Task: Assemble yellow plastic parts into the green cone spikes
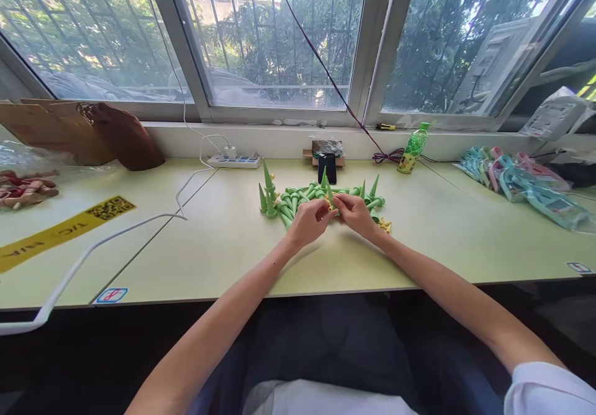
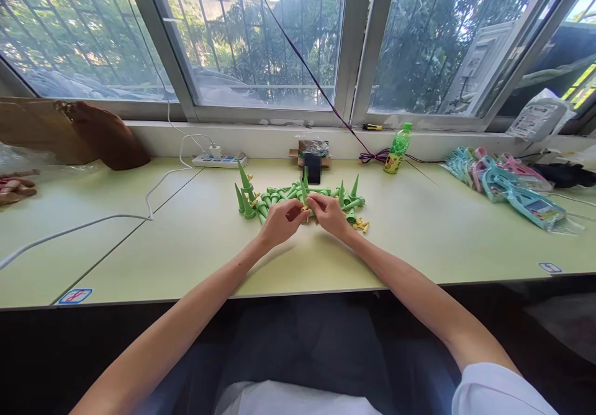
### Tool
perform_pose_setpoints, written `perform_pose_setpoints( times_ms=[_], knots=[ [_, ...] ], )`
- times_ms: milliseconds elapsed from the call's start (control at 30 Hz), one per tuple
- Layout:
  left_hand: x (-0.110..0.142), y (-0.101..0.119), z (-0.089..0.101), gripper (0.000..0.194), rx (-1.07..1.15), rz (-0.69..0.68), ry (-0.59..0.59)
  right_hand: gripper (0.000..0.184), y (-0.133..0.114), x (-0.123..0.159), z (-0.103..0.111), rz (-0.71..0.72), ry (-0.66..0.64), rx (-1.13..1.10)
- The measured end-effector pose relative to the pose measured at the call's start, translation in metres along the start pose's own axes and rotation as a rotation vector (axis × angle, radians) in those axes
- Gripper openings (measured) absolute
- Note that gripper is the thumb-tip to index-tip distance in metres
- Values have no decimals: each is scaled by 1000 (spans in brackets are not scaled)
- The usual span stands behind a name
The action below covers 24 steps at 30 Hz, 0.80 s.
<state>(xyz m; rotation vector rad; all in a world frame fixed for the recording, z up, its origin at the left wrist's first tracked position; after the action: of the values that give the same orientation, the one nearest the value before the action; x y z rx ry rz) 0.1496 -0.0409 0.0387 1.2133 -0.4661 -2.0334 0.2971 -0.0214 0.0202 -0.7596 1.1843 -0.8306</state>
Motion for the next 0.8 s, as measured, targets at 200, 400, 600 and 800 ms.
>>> perform_pose_setpoints(
  times_ms=[200, 400, 600, 800],
  knots=[
    [1, 0, -1, 15, -43, -54, 0, 39, -3, -1, -7, 12, -79, -104],
    [-1, -1, -1, 22, -45, -19, 2, 42, -5, -1, -8, -10, -103, -118],
    [0, -2, -3, 21, -22, -8, 13, 38, -8, 0, -7, -12, -85, -166],
    [2, 1, -3, 19, 16, -10, 0, 36, -9, 0, -8, 4, -117, -176]
  ],
)
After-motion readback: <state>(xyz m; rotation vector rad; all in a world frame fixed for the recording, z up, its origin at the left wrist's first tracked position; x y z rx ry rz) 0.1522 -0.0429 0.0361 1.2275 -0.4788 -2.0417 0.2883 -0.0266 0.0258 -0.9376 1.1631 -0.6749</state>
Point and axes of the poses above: each hand's wrist, its own x-axis away from the middle knuckle, its own z-axis out of the back of the hand, y = z × x, the point moved 4 cm from there along -x, towards the middle knuckle, and after that the axes turned 1 degree about y, right-handed, at the moved point
